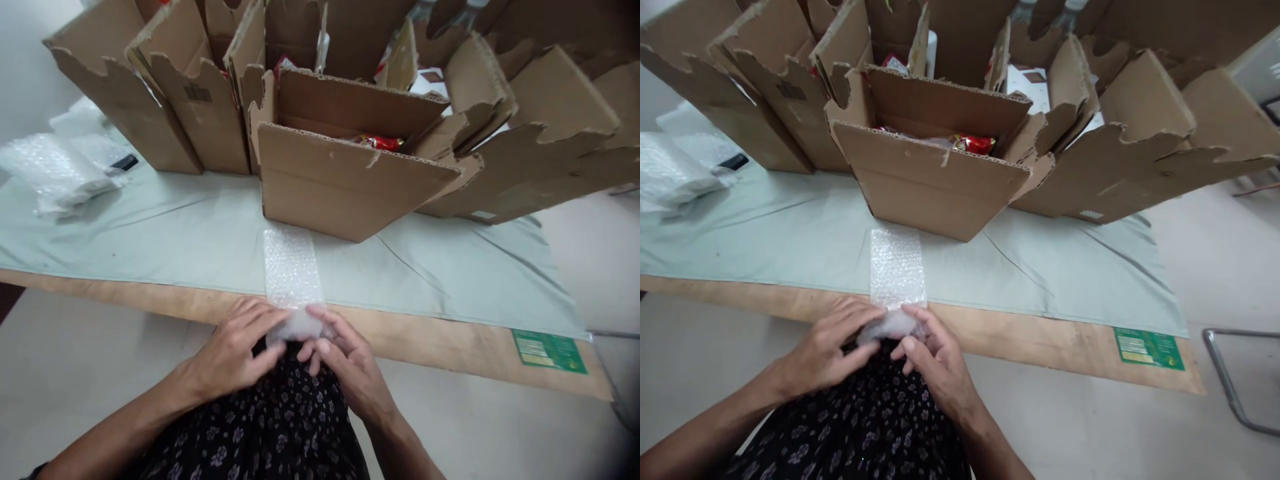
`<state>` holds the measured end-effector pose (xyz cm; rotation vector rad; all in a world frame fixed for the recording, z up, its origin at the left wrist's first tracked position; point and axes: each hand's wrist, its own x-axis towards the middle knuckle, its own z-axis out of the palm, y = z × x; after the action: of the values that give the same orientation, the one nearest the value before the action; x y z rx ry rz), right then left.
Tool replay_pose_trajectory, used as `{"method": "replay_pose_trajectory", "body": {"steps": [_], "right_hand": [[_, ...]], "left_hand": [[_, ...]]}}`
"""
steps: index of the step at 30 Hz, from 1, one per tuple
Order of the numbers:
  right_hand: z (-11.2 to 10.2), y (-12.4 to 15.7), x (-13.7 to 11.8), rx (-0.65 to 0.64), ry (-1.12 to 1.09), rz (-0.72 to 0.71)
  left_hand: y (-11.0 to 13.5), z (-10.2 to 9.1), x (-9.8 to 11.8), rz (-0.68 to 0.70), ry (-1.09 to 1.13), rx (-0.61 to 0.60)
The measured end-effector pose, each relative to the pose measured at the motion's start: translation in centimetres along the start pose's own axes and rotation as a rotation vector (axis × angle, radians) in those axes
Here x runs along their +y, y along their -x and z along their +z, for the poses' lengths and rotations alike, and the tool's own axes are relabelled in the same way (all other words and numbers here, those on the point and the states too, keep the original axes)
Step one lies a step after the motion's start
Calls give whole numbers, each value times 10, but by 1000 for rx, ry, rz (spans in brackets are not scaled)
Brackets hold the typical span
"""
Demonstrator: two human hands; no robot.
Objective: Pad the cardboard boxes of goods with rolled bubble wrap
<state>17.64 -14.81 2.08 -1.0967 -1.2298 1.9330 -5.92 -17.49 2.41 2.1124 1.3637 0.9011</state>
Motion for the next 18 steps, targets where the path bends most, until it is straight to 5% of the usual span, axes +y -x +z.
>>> {"method": "replay_pose_trajectory", "body": {"steps": [3,8,12,15,18], "right_hand": [[-2,-4,-3,109,146,-241],[-9,-18,-8,178,966,-700],[-15,-43,-6,57,1350,-757],[-18,-51,-7,35,1384,-793],[-19,-51,-16,-31,1329,-767]], "left_hand": [[-14,16,-11,-185,-32,160],[-36,13,-24,-294,-89,61],[-34,10,-22,-237,-225,76],[-23,8,-13,-137,-324,164],[-15,6,-4,-2,-319,125]]}}
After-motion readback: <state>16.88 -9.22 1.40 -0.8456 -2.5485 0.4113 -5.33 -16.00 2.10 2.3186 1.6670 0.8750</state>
